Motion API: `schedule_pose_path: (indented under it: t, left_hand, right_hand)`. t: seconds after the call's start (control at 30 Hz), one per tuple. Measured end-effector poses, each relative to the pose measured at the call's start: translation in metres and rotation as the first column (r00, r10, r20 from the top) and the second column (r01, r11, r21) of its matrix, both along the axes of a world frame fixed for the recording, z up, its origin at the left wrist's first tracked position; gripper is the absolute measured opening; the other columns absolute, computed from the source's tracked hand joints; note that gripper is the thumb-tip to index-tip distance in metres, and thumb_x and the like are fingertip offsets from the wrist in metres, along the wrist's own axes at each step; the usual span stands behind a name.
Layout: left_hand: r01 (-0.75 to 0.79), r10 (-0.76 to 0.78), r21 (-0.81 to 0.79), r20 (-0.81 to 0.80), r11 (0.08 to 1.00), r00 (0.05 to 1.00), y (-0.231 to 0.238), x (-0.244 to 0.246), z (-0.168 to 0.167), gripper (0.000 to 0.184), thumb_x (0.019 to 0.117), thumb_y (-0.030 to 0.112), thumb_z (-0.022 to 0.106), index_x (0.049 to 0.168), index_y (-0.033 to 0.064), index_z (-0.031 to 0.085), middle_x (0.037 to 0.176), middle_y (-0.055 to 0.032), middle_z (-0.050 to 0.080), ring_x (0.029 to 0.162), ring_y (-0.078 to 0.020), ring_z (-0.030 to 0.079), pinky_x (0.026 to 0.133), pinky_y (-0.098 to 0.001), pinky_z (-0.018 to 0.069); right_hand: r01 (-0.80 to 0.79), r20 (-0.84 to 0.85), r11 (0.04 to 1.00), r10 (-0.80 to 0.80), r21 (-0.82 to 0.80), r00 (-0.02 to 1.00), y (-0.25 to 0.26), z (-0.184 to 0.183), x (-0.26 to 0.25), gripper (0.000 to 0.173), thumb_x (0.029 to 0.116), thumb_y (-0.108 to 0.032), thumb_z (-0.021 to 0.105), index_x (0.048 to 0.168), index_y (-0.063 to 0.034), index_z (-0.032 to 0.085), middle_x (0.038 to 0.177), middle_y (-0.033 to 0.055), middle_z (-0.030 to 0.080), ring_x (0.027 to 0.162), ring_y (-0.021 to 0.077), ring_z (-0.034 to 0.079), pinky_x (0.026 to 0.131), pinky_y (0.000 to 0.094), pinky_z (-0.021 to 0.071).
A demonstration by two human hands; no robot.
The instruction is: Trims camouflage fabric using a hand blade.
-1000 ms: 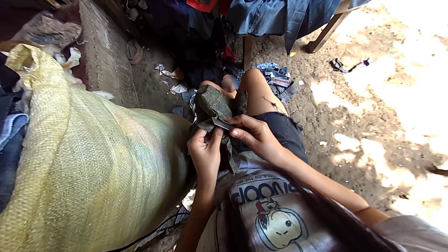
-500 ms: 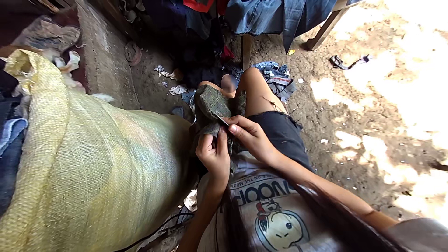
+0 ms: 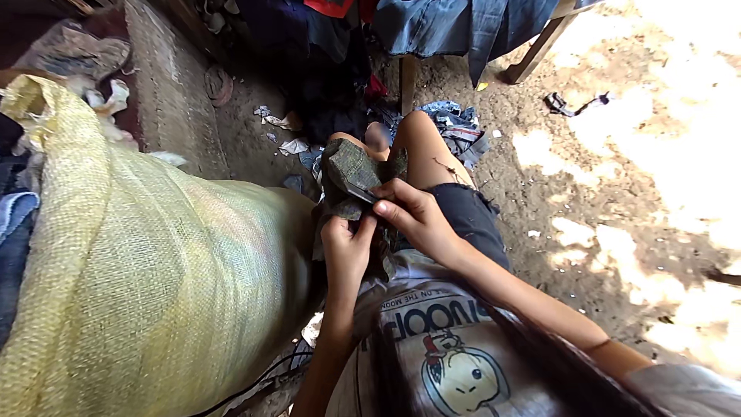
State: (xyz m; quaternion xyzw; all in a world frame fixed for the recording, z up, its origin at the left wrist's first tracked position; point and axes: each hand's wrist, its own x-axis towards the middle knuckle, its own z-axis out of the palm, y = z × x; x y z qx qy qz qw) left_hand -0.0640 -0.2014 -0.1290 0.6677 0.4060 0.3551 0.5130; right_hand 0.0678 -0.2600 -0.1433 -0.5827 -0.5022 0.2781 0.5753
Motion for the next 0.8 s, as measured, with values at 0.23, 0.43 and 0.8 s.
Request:
schedule_pose_path:
  t: [0.23, 0.43, 0.8]
  left_hand:
    - [-0.082, 0.130, -0.201, 0.239, 0.976, 0.962, -0.001, -0.003, 0.010, 0.022, 0.0907, -0.006, 0.056, 0.087, 0.0109, 0.071, 0.076, 0.0075, 0.069, 0.070, -0.0010, 0.066, 0.069, -0.0204, 0.0568]
    - [-0.097, 0.188, -0.282, 0.319, 0.955, 0.929, -0.014, 0.003, 0.005, 0.022, 0.0930, -0.005, 0.057, 0.088, 0.0087, 0.073, 0.079, 0.0048, 0.071, 0.074, -0.0025, 0.068, 0.071, -0.0218, 0.0579]
    - [-0.120, 0.164, -0.162, 0.294, 0.979, 0.942, -0.026, 0.005, -0.004, 0.019, 0.0923, -0.003, 0.057, 0.083, 0.0083, 0.070, 0.071, 0.0082, 0.066, 0.067, 0.0021, 0.061, 0.066, -0.0169, 0.0521]
  right_hand:
    - [0.057, 0.328, 0.998, -0.053, -0.001, 0.943, -0.003, -0.003, -0.005, 0.048, 0.1019, -0.040, 0.058, 0.132, -0.0021, 0.061, 0.098, 0.0095, 0.067, 0.071, 0.0154, 0.062, 0.060, 0.0342, 0.0526]
    - [0.076, 0.250, 0.997, -0.067, -0.024, 0.966, -0.011, -0.012, -0.006, 0.048, 0.1033, -0.039, 0.055, 0.137, -0.0040, 0.058, 0.088, 0.0054, 0.062, 0.065, 0.0105, 0.056, 0.059, 0.0286, 0.0501]
    - [0.114, 0.204, 0.994, -0.112, 0.005, 0.972, -0.013, -0.013, -0.008, 0.049, 0.1025, -0.040, 0.057, 0.137, -0.0056, 0.058, 0.086, 0.0034, 0.062, 0.066, 0.0082, 0.056, 0.060, 0.0270, 0.0505]
